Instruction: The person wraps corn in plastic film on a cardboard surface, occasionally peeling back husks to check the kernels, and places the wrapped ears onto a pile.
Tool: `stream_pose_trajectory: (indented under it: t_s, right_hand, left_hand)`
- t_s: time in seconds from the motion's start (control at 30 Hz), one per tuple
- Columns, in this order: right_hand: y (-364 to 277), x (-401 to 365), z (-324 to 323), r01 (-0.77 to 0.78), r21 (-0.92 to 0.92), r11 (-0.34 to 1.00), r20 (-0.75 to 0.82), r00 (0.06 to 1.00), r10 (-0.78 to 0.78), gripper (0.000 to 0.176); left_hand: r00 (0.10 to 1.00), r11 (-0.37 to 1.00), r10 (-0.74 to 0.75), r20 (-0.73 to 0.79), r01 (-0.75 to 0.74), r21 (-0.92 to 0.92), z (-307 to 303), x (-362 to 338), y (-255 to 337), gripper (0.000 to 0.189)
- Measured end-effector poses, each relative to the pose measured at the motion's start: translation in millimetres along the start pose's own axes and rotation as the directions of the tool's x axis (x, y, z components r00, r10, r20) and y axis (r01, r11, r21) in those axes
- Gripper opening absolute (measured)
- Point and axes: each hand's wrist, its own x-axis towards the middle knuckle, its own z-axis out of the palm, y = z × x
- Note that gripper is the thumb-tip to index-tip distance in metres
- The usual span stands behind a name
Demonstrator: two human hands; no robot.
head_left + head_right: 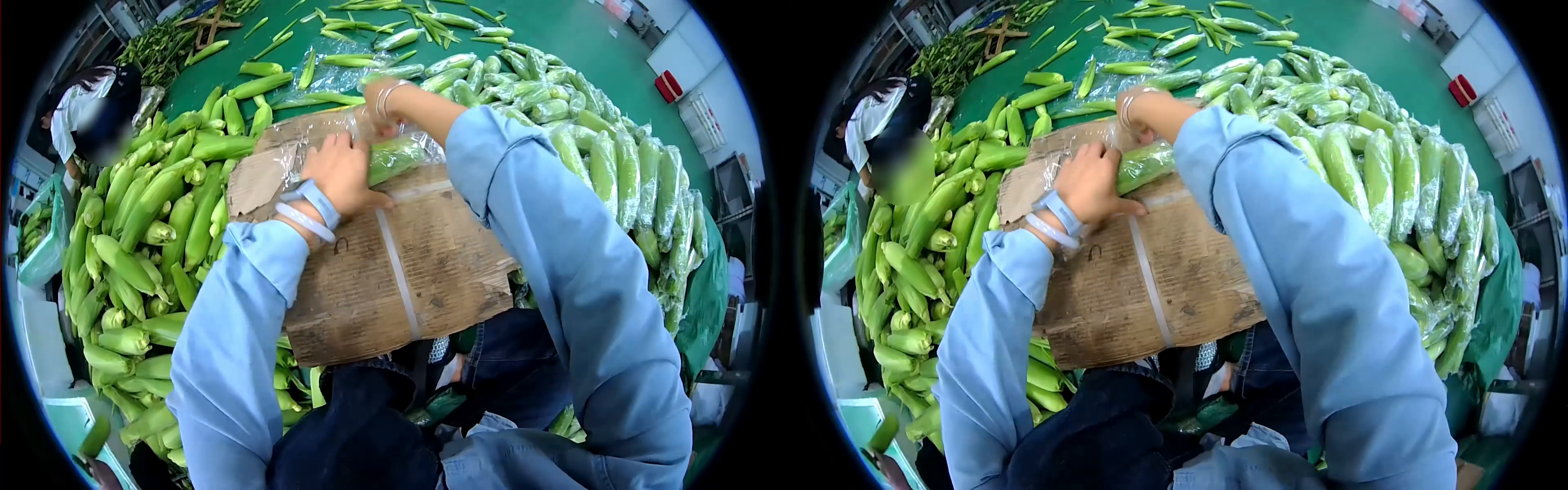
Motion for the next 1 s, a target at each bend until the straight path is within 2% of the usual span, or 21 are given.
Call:
stream_pose_trajectory:
  t_s: [0.07, 0.13, 0.17, 0.2, 0.23, 0.3, 0.33, 0.4, 0.47, 0.5, 0.53, 0.6, 0.63, 0.67, 0.7, 0.73, 0.77, 0.8, 0.87, 0.93, 1.0]
  right_hand:
    - [-3, -8, 0, 0.090, -0.152, 0.984, 0.351, 0.936, -0.031, 0.015]
    - [4, 4, 17, 0.134, -0.233, 0.963, 0.367, 0.929, -0.041, 0.017]
    - [7, 7, 22, 0.023, -0.089, 0.996, 0.380, 0.925, 0.013, 0.015]
    - [7, 3, 26, -0.093, 0.064, 0.994, 0.405, 0.912, 0.060, 0.013]
    - [7, -20, 16, -0.081, 0.108, 0.991, 0.259, 0.965, 0.050, 0.013]
    - [9, -27, 30, 0.040, 0.071, 0.997, 0.140, 0.989, -0.050, 0.014]
    - [9, -32, 37, 0.146, 0.005, 0.989, 0.044, 0.988, -0.146, 0.018]
    - [16, -62, 53, 0.109, 0.328, 0.938, -0.131, 0.989, -0.069, 0.033]
    - [23, -88, 69, 0.239, 0.316, 0.918, -0.280, 0.948, -0.150, 0.043]
    - [28, -104, 73, 0.319, 0.364, 0.875, -0.309, 0.928, -0.210, 0.044]
    - [28, -120, 76, 0.402, 0.405, 0.821, -0.349, 0.898, -0.267, 0.045]
    - [6, -159, 81, 0.466, 0.455, 0.759, -0.497, 0.840, -0.217, 0.046]
    - [-11, -181, 79, 0.472, 0.523, 0.710, -0.455, 0.858, -0.236, 0.050]
    - [-36, -211, 44, 0.394, 0.764, 0.511, -0.252, 0.911, -0.327, 0.058]
    - [-61, -237, 29, 0.424, 0.823, 0.378, -0.316, 0.895, -0.316, 0.061]
    - [-77, -251, 21, 0.504, 0.812, 0.294, -0.410, 0.852, -0.327, 0.064]
    - [-89, -263, 4, 0.431, 0.884, 0.181, -0.360, 0.875, -0.322, 0.060]
    - [-92, -266, 1, 0.441, 0.877, 0.192, -0.378, 0.878, -0.294, 0.060]
    - [-87, -271, 0, 0.152, 0.926, -0.346, -0.268, 0.910, -0.316, 0.055]
    - [-78, -288, 3, -0.275, 0.853, -0.444, 0.036, 0.879, -0.475, 0.051]
    - [-74, -294, 16, -0.241, 0.899, -0.366, 0.068, 0.901, -0.428, 0.049]
  left_hand:
    - [0.962, 0.994, -0.011, 0.272, 0.039, -0.097, -6, 14, -10, 0.057]
    - [0.926, 0.986, 0.048, 0.375, 0.017, -0.168, -15, -7, 7, 0.051]
    - [0.874, 0.970, 0.110, 0.473, 0.009, -0.244, -19, -25, 18, 0.045]
    - [0.890, 0.955, 0.275, 0.364, -0.210, -0.210, -17, -49, 22, 0.040]
    - [0.830, 0.958, 0.281, 0.481, -0.214, -0.190, -32, -64, 29, 0.043]
    - [0.633, 0.930, 0.362, 0.684, -0.197, -0.310, -63, -88, 32, 0.046]
    - [0.461, 0.901, 0.416, 0.784, -0.092, -0.424, -74, -95, 31, 0.048]
    - [0.121, 0.789, 0.567, 0.815, 0.203, -0.580, -79, -115, 14, 0.059]
    - [0.422, 0.534, 0.595, 0.684, 0.429, -0.729, -82, -157, -10, 0.075]
    - [0.647, 0.270, 0.455, 0.613, 0.555, -0.787, -86, -179, -21, 0.083]
    - [0.641, -0.128, 0.392, 0.660, 0.748, -0.651, -110, -188, -9, 0.074]
    - [0.882, -0.432, -0.030, 0.471, 0.413, -0.802, -95, -202, -12, 0.060]
    - [0.917, -0.354, -0.196, 0.346, 0.263, -0.897, -96, -191, 0, 0.056]
    - [0.921, -0.256, -0.336, 0.198, 0.113, -0.960, -93, -175, 17, 0.051]
    - [0.886, -0.153, -0.448, 0.117, 0.053, -0.987, -90, -160, 30, 0.046]
    - [0.902, -0.205, -0.426, 0.069, -0.022, -0.978, -83, -147, 35, 0.047]
    - [0.910, -0.302, -0.411, 0.045, -0.089, -0.949, -79, -138, 42, 0.048]
    - [0.919, -0.402, -0.394, 0.020, -0.153, -0.903, -78, -128, 50, 0.049]
    - [0.930, -0.438, -0.334, -0.151, -0.295, -0.849, -79, -114, 64, 0.050]
    - [0.959, -0.545, -0.268, -0.088, -0.226, -0.807, -95, -109, 87, 0.051]
    - [0.843, 0.195, -0.421, -0.336, -0.278, -0.941, -105, -109, 98, 0.047]
